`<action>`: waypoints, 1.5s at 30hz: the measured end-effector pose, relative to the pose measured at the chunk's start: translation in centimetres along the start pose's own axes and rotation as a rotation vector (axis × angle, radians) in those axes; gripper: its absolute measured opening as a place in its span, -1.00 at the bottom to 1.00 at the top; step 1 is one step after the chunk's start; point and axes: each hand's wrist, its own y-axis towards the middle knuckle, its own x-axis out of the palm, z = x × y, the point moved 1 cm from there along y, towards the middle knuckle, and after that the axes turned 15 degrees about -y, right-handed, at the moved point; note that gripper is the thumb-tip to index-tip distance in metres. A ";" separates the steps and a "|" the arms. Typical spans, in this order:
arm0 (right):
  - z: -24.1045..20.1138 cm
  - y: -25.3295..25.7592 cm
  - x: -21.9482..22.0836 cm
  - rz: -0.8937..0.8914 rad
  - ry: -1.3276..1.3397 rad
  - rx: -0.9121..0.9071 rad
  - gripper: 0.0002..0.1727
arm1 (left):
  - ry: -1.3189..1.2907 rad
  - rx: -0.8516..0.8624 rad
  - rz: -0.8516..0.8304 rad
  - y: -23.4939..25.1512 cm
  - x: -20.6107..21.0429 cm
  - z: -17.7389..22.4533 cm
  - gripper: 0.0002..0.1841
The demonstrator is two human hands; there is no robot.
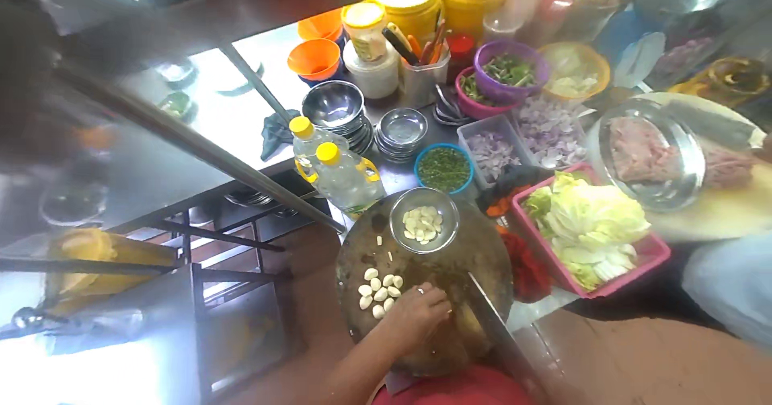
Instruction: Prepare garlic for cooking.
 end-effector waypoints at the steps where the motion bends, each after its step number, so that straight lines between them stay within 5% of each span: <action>1: -0.4 -0.1 0.1 0.019 -0.041 0.026 -0.52 | -0.059 0.032 0.024 -0.4 1.2 -0.2 -0.78; 5: -2.2 -0.7 -0.9 0.030 -0.163 0.040 -0.45 | -0.125 0.076 0.138 -1.7 2.5 -0.8 -0.82; 11: -2.5 1.5 1.3 -0.019 -0.340 0.000 -0.47 | -0.063 0.051 0.080 -1.8 1.6 -0.7 -0.82; 24: -2.3 2.3 1.1 -0.051 -0.285 -0.075 -0.53 | -0.004 0.033 0.091 -2.4 1.7 -0.2 -0.78; 27: -2.4 1.9 0.8 0.053 -0.272 -0.135 -0.53 | 0.035 0.015 0.103 -2.7 1.6 -0.3 -0.78; 31: -1.8 2.7 1.2 -0.075 -0.280 -0.092 -0.51 | 0.015 0.041 0.125 -2.6 2.0 0.0 -0.77; 45: -1.4 3.1 1.8 -0.099 -0.256 -0.119 -0.51 | 0.049 0.091 0.157 -3.0 2.4 0.0 -0.78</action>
